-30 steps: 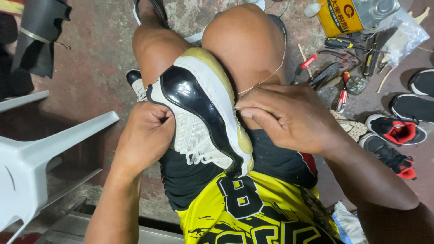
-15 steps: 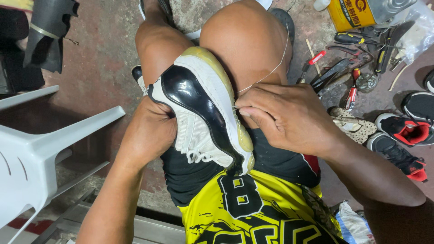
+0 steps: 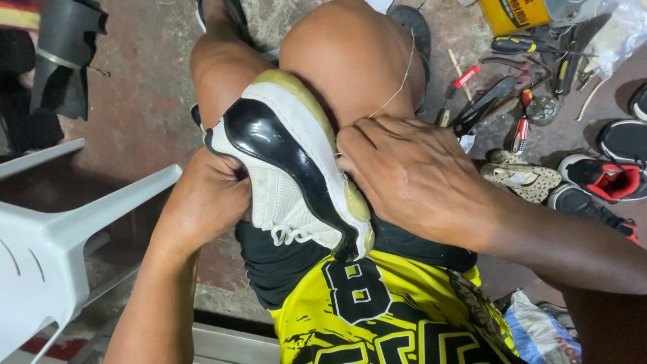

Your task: The person sews the sole of a sneaker using a needle and thread, pulling the thread through several times while holding the shoe on their lap.

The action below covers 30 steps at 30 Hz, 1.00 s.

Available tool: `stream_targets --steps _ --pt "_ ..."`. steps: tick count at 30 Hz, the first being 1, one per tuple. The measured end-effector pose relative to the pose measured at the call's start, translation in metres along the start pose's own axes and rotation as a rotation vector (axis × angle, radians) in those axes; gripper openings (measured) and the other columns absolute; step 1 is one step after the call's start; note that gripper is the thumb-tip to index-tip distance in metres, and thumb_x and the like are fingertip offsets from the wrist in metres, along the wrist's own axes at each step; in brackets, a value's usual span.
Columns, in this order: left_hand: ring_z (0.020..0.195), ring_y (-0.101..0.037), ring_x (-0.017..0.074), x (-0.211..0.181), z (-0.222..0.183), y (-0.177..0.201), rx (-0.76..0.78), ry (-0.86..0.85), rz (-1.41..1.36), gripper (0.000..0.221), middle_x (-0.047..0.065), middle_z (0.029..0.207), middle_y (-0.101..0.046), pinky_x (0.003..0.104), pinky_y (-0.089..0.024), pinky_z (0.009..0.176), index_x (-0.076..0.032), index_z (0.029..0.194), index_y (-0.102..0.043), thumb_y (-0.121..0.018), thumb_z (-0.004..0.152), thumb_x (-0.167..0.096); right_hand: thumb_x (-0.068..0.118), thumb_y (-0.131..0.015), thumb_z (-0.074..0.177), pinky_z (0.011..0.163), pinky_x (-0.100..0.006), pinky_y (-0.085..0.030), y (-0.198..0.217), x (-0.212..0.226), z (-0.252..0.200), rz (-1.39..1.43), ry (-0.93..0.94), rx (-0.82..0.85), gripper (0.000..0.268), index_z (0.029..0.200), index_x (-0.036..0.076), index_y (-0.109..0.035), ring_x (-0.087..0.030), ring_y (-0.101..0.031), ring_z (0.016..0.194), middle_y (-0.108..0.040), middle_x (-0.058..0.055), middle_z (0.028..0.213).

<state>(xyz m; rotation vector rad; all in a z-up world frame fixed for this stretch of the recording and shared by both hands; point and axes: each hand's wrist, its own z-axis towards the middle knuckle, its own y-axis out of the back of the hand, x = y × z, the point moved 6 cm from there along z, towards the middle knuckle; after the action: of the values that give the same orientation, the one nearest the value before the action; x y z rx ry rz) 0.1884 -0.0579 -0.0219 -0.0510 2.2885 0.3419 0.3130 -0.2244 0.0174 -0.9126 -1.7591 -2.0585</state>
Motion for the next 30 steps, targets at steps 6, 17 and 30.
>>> stream_targets --steps 6,17,30 --pt "0.053 -0.06 0.002 0.003 0.0 0.001 -0.01 0.042 -0.019 0.016 -0.004 0.071 -0.073 0.023 -0.048 0.045 -0.007 0.093 -0.079 -0.065 0.089 -0.002 0.032 -0.068 0.097 0.069 -0.043 -0.052 -0.005 -0.02 0.01 0.04 0.027 0.07 0.027 0.085 0.009 -0.06 -0.03 -0.067 0.08 -0.064 -0.008 0.08" --pt "0.046 -0.061 0.0042 0.019 0.002 0.009 -0.04 0.115 0.046 0.017 -0.002 0.061 -0.071 0.023 -0.05 0.039 -0.007 0.081 -0.078 -0.062 0.087 -0.005 0.066 -0.076 0.08 0.049 -0.04 -0.045 -0.012 -0.048 -0.002 -0.276 -0.088 -0.054 0.059 0.058 0.013 -0.059 -0.025 -0.064 0.052 -0.06 -0.004 0.056" --pt "0.058 -0.05 0.0018 0.021 -0.03 0.017 -0.303 -0.212 -0.198 0.003 -0.004 0.071 -0.059 0.019 -0.042 0.051 -0.002 0.091 -0.068 -0.067 0.093 -0.002 0.053 -0.075 0.086 0.041 -0.036 -0.037 -0.007 -0.1 -0.041 -0.225 -0.275 0.002 0.056 0.054 0.013 -0.051 -0.018 -0.047 0.037 -0.047 0.0 0.044"
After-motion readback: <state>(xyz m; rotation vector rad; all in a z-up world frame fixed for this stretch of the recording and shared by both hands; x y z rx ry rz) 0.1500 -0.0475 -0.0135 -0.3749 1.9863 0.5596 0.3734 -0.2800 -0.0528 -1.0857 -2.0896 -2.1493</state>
